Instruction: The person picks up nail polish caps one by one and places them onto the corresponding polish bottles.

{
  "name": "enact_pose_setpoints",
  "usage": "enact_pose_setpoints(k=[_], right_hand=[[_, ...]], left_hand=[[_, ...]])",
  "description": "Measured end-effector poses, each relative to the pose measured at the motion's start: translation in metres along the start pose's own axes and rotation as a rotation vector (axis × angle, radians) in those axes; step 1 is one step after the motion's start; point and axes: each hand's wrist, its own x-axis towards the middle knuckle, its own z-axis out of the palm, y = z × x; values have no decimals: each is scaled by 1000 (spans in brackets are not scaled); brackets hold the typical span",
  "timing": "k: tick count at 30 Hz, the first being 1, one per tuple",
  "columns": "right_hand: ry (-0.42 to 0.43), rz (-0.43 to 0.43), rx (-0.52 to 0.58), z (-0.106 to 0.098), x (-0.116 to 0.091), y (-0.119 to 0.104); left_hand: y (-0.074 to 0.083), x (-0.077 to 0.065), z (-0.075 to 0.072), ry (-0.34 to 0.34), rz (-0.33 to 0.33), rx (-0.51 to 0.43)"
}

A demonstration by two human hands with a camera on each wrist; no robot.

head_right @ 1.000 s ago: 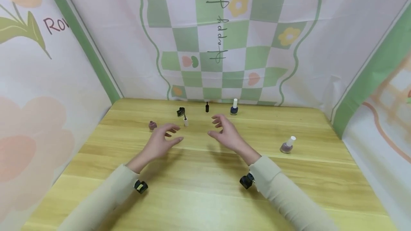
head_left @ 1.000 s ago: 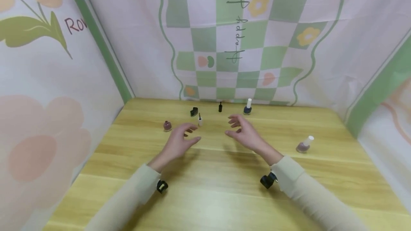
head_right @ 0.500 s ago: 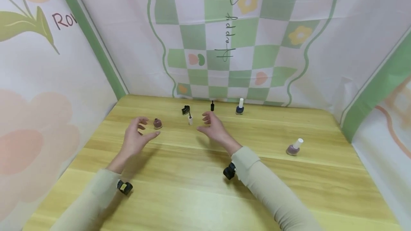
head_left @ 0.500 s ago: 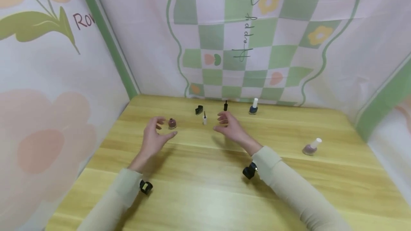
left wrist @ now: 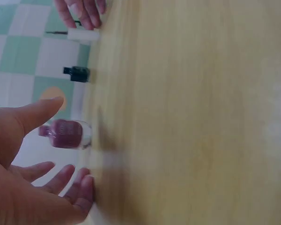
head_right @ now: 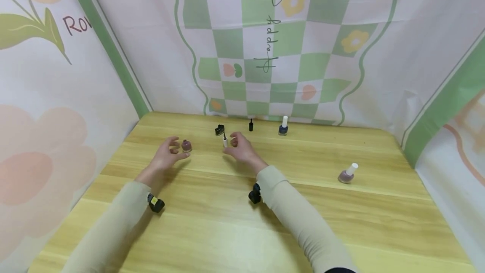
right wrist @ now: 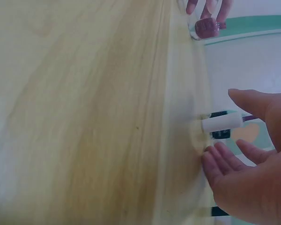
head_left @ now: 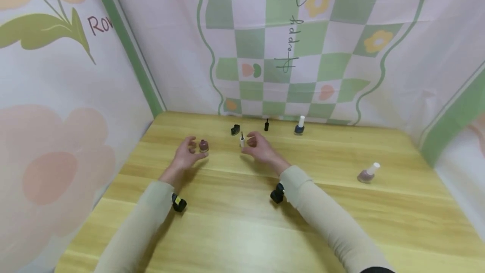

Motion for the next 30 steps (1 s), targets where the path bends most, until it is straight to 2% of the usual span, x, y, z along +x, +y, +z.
enact_pose_setpoints(k=[8, 13, 18, 24, 30], right_hand=[[-19, 3, 57, 6, 11, 1], [23, 17, 84, 7, 18, 7], [55, 7, 79, 5, 24, 11], [88, 21, 109, 8, 25, 10], [114, 11, 127, 12, 25, 7]], left_hand=[[-9, 11, 1, 1, -9, -15], [-12, 13, 4, 24, -9, -16], [-12, 18, 9, 51, -20, -62], [-15, 23, 11, 69, -28, -95], [-11, 21, 10, 90, -50, -93]])
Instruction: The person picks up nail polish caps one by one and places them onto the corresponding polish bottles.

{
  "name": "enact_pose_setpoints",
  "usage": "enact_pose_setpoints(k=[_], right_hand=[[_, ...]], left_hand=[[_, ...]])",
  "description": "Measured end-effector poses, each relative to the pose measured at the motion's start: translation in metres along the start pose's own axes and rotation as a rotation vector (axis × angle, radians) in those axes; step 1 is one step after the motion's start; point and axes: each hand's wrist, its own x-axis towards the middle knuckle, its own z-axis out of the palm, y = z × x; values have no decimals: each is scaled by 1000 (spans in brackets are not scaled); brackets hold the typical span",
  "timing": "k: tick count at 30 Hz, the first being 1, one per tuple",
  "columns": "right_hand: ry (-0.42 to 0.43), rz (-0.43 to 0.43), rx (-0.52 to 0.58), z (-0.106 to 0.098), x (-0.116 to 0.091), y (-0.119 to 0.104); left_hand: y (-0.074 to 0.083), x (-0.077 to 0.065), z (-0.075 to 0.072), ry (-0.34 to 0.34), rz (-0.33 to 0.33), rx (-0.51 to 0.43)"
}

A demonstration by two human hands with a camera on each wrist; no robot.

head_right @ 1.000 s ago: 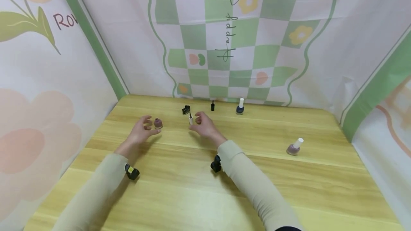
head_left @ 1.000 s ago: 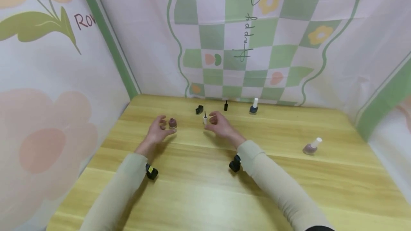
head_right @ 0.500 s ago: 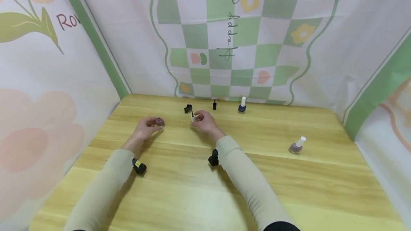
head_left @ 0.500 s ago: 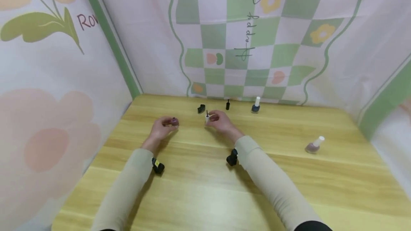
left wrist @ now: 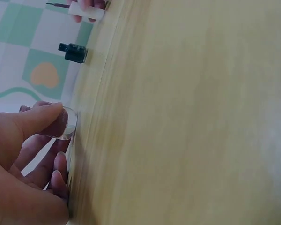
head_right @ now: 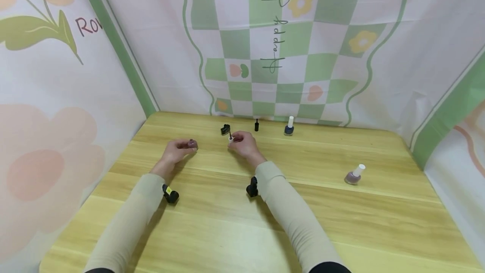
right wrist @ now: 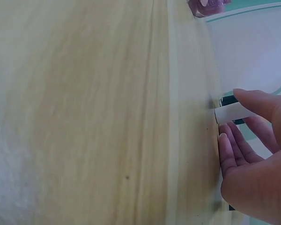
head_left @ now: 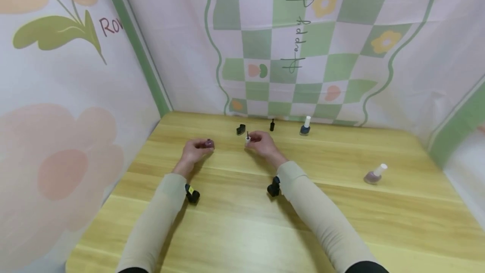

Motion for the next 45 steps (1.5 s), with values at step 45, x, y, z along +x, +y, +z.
enact_pose_setpoints(k=[45], right_hand=[[-109, -324, -199, -56, -48, -23]], left_hand=[[48, -19, 35, -348, 288, -78]])
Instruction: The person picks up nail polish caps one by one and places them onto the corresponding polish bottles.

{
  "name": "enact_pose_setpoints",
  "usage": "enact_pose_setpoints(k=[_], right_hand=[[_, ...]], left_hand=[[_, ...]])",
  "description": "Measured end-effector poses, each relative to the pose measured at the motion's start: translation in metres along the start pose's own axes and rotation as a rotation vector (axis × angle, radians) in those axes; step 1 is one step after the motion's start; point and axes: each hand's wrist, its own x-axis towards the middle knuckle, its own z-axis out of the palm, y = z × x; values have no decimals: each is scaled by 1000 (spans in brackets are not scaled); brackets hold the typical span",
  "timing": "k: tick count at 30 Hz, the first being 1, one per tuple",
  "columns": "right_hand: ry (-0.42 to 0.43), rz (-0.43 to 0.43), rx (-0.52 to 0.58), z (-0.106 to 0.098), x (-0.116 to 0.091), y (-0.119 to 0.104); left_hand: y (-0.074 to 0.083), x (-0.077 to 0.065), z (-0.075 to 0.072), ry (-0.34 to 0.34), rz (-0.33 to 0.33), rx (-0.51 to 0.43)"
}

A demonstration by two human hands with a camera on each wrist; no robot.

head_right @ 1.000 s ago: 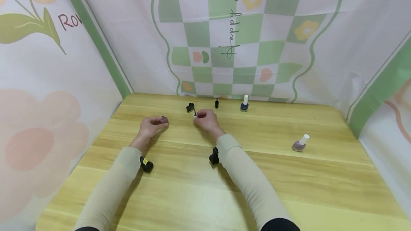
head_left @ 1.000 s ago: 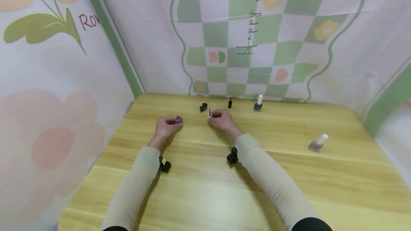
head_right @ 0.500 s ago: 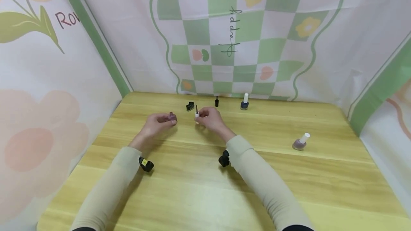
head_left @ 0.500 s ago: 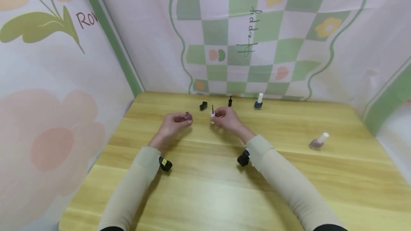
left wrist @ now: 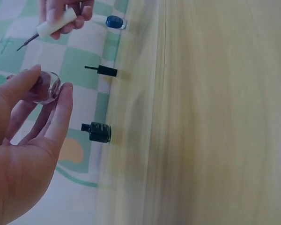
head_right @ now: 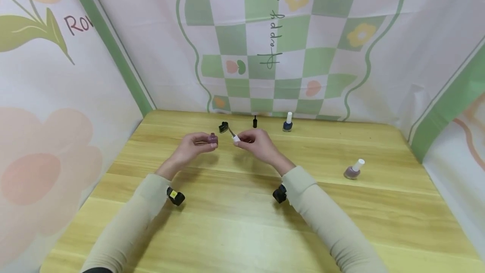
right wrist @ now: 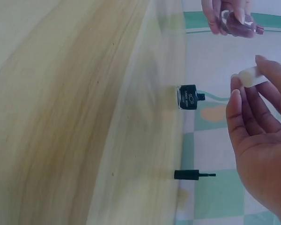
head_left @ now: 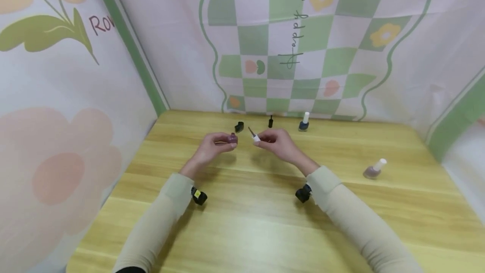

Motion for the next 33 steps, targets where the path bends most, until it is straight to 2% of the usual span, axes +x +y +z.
enact_pose_setpoints(k=[4, 9, 22, 33], right_hand=[[-16, 1, 39, -8, -5, 1], [-23, 24, 55, -18, -11, 6], [7, 77, 110, -34, -21, 4], [-23, 29, 156, -40, -23, 3]], left_hand=[[1, 3, 6, -23, -1, -34], [4, 7, 11, -51, 11, -33], [6, 11, 19, -58, 48, -20], [6, 9, 17, -70, 29, -9]])
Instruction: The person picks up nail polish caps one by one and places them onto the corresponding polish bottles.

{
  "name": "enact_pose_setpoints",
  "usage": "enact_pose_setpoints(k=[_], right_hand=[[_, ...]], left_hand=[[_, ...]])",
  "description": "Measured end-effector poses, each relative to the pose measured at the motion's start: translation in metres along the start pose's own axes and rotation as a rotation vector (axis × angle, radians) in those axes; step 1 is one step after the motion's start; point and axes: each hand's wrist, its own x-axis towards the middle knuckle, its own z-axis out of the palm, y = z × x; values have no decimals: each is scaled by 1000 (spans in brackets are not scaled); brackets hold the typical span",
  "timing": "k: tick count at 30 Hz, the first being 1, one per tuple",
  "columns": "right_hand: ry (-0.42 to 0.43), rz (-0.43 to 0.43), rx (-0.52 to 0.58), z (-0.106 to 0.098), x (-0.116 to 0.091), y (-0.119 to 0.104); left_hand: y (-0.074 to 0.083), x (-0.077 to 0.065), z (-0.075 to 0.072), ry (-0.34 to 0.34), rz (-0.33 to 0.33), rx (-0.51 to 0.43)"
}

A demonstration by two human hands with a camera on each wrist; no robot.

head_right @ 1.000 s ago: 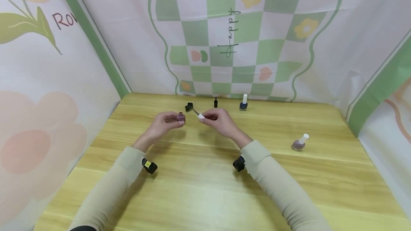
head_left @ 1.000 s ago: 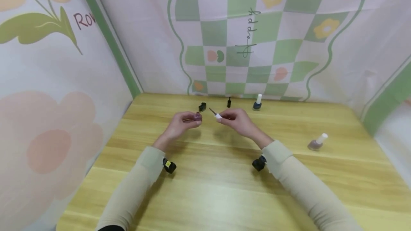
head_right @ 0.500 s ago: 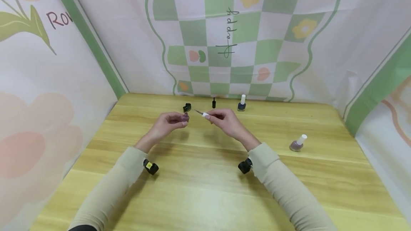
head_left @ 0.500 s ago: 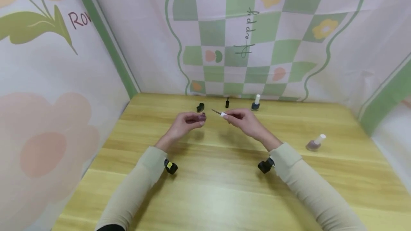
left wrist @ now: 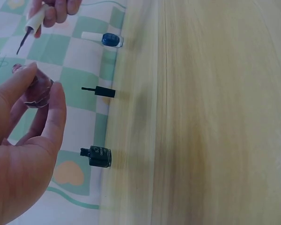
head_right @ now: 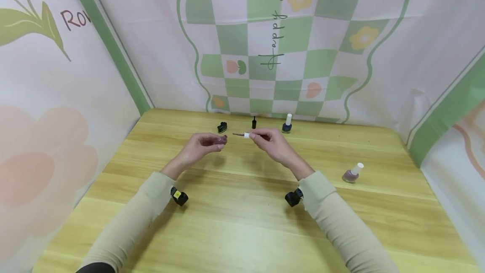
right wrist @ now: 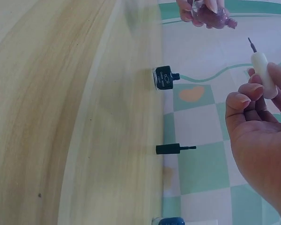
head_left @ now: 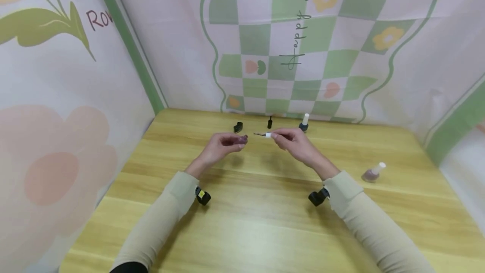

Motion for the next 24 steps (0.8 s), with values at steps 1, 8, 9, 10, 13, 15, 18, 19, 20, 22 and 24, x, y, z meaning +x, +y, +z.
enact_pose_setpoints(k=[1, 8, 9, 10, 13, 15, 18, 19, 20, 22, 24], right_hand=[[-4, -6, 5, -1, 0, 0], [4, -21, -21, -3, 0, -2], [12, -21, -24, -3, 0, -3], [20, -19, -25, -3, 0, -3], [42, -12, -15, -2, 0, -5], [55, -3, -6, -2, -1, -6], [60, 8, 2, -1, -2, -8], [60, 9, 2, 0, -3, -8], [60, 9, 2, 0, -3, -9], [60, 9, 0, 1, -4, -9], [60, 7, -2, 2, -5, -10]], left_hand=[[0, 0, 0, -6, 0, -1], [0, 1, 2, -37, 45, 16], [1, 1, 2, -40, 50, 17], [1, 1, 2, -42, 53, 15], [2, 0, 3, -46, 49, 18], [2, -1, 3, -47, 40, 29], [2, -2, 4, -59, 35, 39], [1, -2, 4, -65, 36, 36], [1, -3, 5, -68, 34, 36], [2, -4, 6, -75, 36, 29], [2, -4, 6, -79, 36, 19]])
